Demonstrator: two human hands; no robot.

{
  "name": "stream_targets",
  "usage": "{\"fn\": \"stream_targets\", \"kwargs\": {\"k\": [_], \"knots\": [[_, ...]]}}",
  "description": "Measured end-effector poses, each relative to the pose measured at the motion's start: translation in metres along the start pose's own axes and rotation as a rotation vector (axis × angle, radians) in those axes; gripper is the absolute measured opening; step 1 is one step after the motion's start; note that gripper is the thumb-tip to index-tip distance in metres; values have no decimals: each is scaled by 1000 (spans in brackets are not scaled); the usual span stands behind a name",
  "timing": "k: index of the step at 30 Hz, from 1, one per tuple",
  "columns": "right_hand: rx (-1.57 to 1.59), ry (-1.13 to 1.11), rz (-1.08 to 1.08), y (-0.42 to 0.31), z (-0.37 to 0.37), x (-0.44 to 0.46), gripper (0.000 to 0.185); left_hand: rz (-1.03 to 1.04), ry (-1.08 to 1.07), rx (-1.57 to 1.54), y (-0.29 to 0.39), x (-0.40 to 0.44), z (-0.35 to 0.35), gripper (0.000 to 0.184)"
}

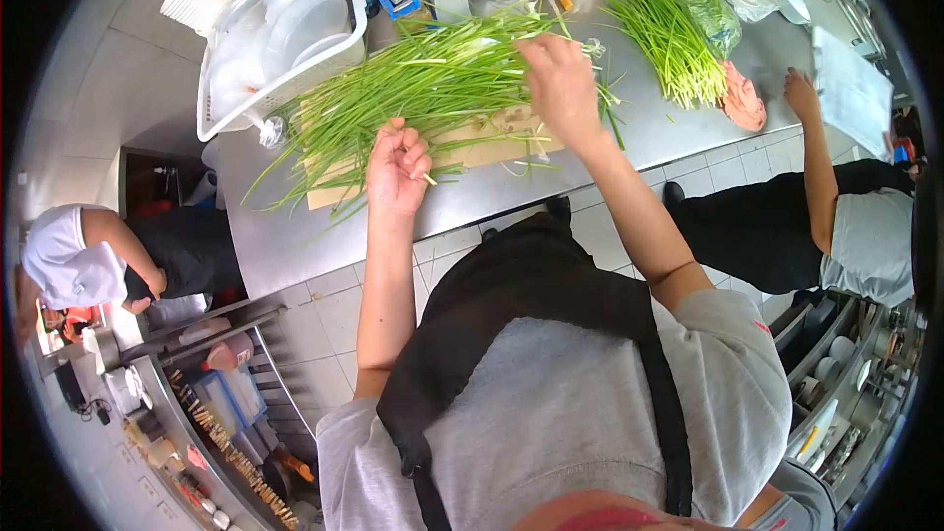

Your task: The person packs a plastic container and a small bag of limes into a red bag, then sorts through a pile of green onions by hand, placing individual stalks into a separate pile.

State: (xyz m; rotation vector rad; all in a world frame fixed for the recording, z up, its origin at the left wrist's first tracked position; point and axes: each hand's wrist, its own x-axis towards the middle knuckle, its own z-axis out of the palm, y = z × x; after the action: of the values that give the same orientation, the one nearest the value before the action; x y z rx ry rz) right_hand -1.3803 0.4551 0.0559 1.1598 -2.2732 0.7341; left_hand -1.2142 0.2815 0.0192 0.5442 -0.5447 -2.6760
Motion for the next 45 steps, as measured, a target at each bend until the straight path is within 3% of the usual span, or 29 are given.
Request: {"fn": "stream_targets", "kwargs": {"k": [2, 4, 8, 10, 11, 13, 16, 18, 23, 26, 31, 35, 39, 42, 45], "knots": [[-33, 2, 37, 24, 3, 3, 40, -10, -65, 20, 2, -10, -5, 11], [-262, 162, 207, 38, -8, 10, 33, 9, -90, 24, 10, -15, -14, 11], [-199, 224, 137, 27, -14, 3, 37, 77, -77, 46, 18, -25, -24, 20], [217, -184, -232, 17, 6, -17, 28, 65, -65, 10, 18, -29, -28, 23], [217, -183, -229, 9, 10, -20, 28, 51, -63, -10, 16, -31, -30, 24], [177, -628, -106, -4, 15, -22, 17, 32, -65, -31, 16, -35, -34, 25], [41, -509, -61, 21, 22, -16, 16, -48, -48, 105, 15, -45, -40, 23], [125, -468, -26, 28, 18, -15, 15, -26, 32, 272, 15, -52, -39, 19], [143, -517, -29, 34, 12, -11, 14, -10, 42, 243, 22, -59, -46, 14], [61, -436, -53, 33, 18, -14, 14, 13, 65, 219, 22, -56, -55, 12], [-161, -537, -59, 20, 18, -7, 10, 76, 96, 193, 23, -54, -57, 14], [-62, -532, -41, -20, 14, 1, 6, 88, 57, 167, 22, -54, -60, 14], [297, -549, -292, -66, 41, -2, 9, 105, 58, 170, 22, -55, -59, 13], [292, -508, -413, -87, 70, -9, 10, 130, 57, 176, 20, -55, -60, 11], [263, -530, -404, -93, 78, -9, 11, 157, 59, 173, 18, -58, -61, 10]]}}
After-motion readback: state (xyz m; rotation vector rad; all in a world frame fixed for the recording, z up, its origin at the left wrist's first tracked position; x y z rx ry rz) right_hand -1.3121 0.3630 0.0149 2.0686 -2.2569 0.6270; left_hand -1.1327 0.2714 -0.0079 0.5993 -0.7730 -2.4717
